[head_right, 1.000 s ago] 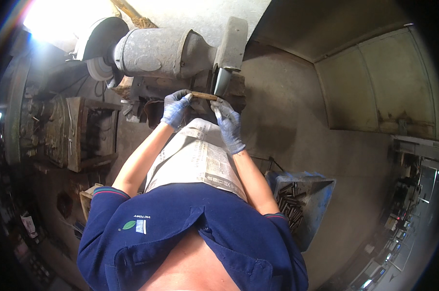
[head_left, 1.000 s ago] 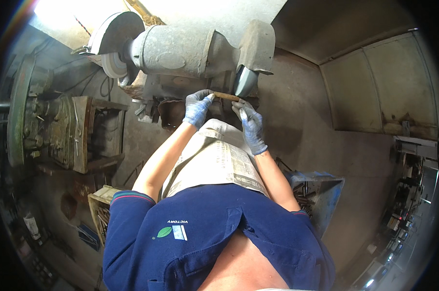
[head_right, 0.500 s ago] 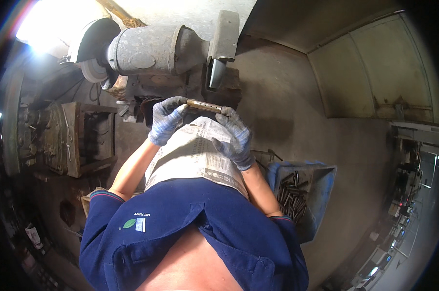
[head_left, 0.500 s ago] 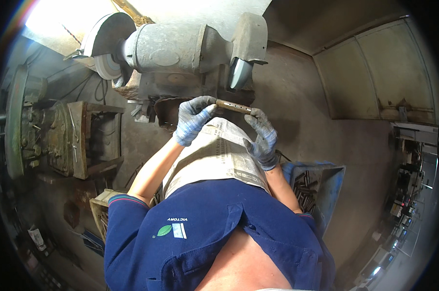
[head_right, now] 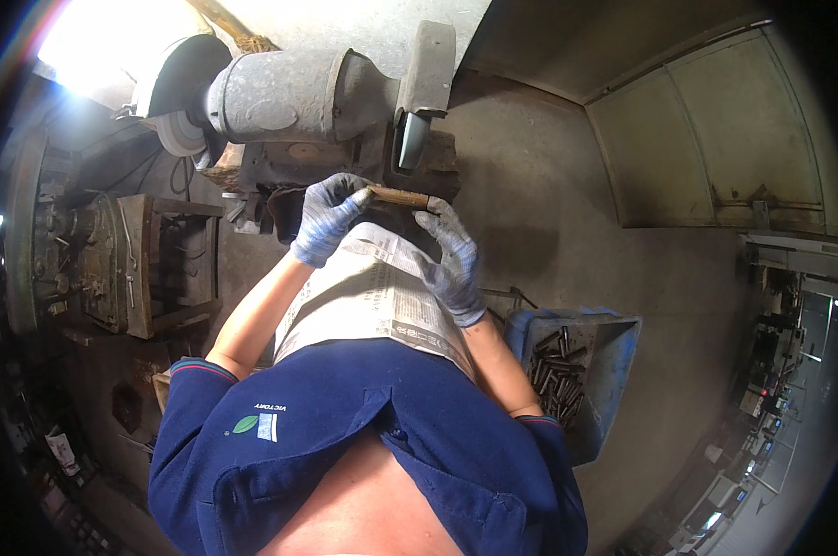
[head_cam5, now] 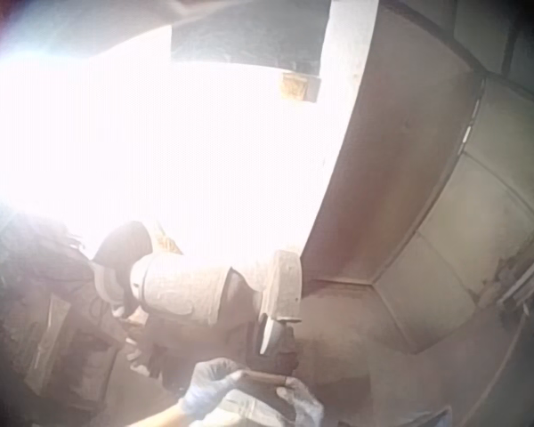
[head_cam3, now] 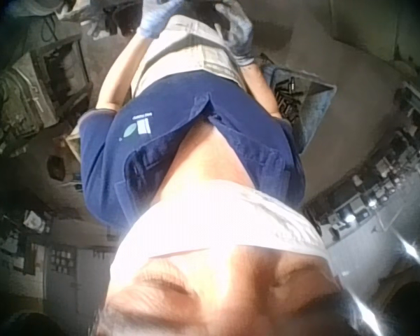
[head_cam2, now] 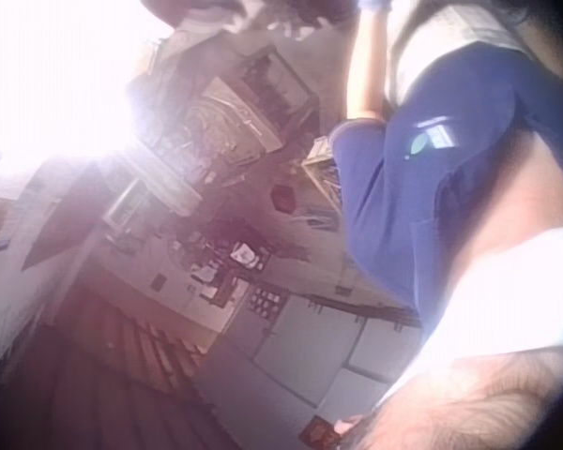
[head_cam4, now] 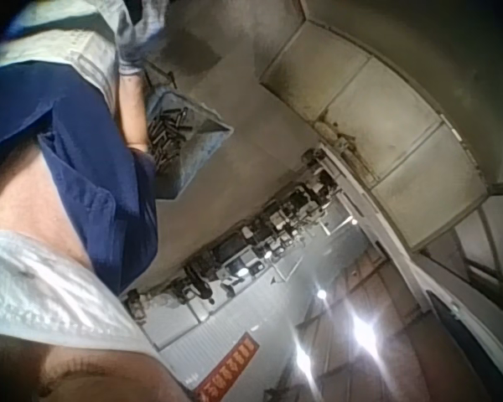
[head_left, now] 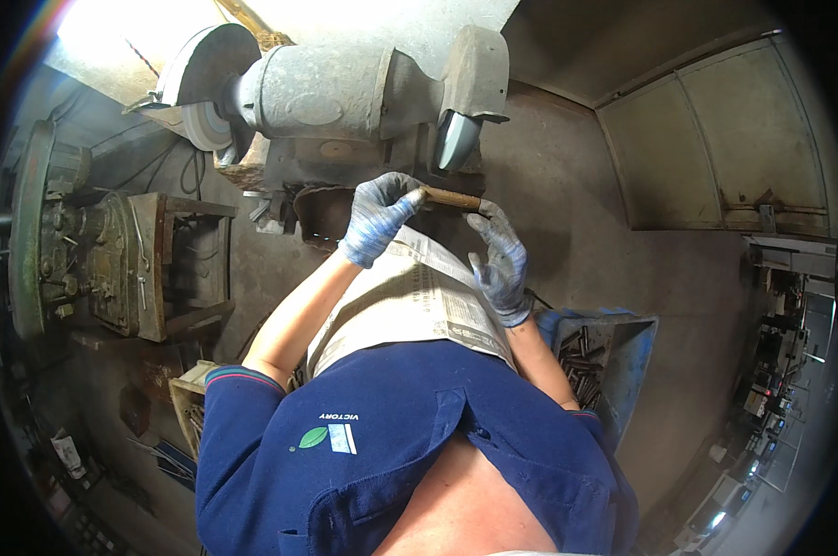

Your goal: The person holds small metal parts against a bench grinder to smooth their surfaces, picking them from one container and placing the finished parts into another blue bin.

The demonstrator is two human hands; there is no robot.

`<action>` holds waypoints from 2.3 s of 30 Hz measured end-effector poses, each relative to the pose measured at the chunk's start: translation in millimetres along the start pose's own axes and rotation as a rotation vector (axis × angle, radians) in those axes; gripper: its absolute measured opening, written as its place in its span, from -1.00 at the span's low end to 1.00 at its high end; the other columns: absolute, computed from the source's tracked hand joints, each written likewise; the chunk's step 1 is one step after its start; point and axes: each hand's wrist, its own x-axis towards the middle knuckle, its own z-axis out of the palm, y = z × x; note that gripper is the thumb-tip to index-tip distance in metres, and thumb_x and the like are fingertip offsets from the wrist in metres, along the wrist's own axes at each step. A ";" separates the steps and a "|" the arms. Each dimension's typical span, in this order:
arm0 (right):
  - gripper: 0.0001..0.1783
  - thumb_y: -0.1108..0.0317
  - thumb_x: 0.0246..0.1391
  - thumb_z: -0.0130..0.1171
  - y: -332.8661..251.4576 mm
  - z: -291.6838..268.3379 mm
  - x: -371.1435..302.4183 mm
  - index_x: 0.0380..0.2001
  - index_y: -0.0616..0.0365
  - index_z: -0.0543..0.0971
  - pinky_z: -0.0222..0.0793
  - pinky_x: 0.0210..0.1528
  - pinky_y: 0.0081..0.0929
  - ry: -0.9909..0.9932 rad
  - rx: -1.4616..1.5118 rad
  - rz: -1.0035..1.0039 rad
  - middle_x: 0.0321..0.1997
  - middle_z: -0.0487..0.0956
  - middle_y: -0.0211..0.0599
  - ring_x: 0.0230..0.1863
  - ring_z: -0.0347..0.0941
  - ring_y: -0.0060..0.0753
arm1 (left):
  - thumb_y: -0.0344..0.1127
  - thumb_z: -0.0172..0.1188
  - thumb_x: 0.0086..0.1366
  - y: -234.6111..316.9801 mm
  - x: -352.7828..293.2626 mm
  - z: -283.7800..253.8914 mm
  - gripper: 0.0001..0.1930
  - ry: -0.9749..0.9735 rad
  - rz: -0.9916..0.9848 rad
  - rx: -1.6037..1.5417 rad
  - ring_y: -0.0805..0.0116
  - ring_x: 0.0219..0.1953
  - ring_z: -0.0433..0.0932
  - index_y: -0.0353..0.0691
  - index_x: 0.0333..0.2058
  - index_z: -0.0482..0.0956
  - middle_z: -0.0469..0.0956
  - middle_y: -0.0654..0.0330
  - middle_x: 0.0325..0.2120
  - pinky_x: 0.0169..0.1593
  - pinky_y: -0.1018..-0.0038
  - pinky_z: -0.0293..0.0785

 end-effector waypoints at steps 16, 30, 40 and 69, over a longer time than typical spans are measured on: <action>-0.74 0.57 -0.05 0.18 67.9 1.3 20.4 -0.21 0.26 0.59 0.31 0.07 -0.50 0.085 -0.143 0.118 -0.14 0.58 -0.18 0.01 0.45 -0.32 | -0.51 0.13 0.21 -69.2 50.3 13.2 -0.91 0.113 -0.204 -0.340 0.38 -0.45 0.58 -0.38 -0.31 0.52 0.56 0.15 -0.45 -0.30 0.47 0.60; -0.75 0.48 0.15 0.01 105.8 27.3 21.9 -0.13 0.34 0.51 0.35 0.11 -0.33 0.042 0.232 0.291 -0.08 0.51 -0.12 -0.02 0.44 -0.28 | -0.50 0.12 0.20 -68.3 58.4 -0.8 -0.95 0.229 -0.262 -0.323 0.40 -0.51 0.58 -0.36 -0.39 0.53 0.57 0.14 -0.51 -0.46 0.54 0.53; -0.77 0.43 0.14 0.06 121.5 5.0 13.5 -0.19 0.34 0.54 0.37 0.05 -0.42 0.129 0.200 0.417 -0.16 0.57 -0.13 -0.10 0.49 -0.36 | -0.49 0.16 0.18 -88.7 72.2 19.3 -0.92 0.177 -0.224 -0.222 0.39 -0.47 0.57 -0.39 -0.36 0.56 0.58 0.15 -0.49 -0.38 0.49 0.58; -0.62 0.29 0.01 0.20 15.2 18.8 -5.2 -0.10 0.24 0.54 0.19 0.18 -0.30 0.006 -0.275 -0.141 0.03 0.46 -0.08 0.13 0.33 -0.12 | -0.53 0.15 0.18 -61.9 5.2 -21.3 -0.85 0.020 0.002 -0.194 0.52 -0.37 0.52 -0.41 -0.25 0.54 0.58 0.18 -0.40 -0.27 0.59 0.50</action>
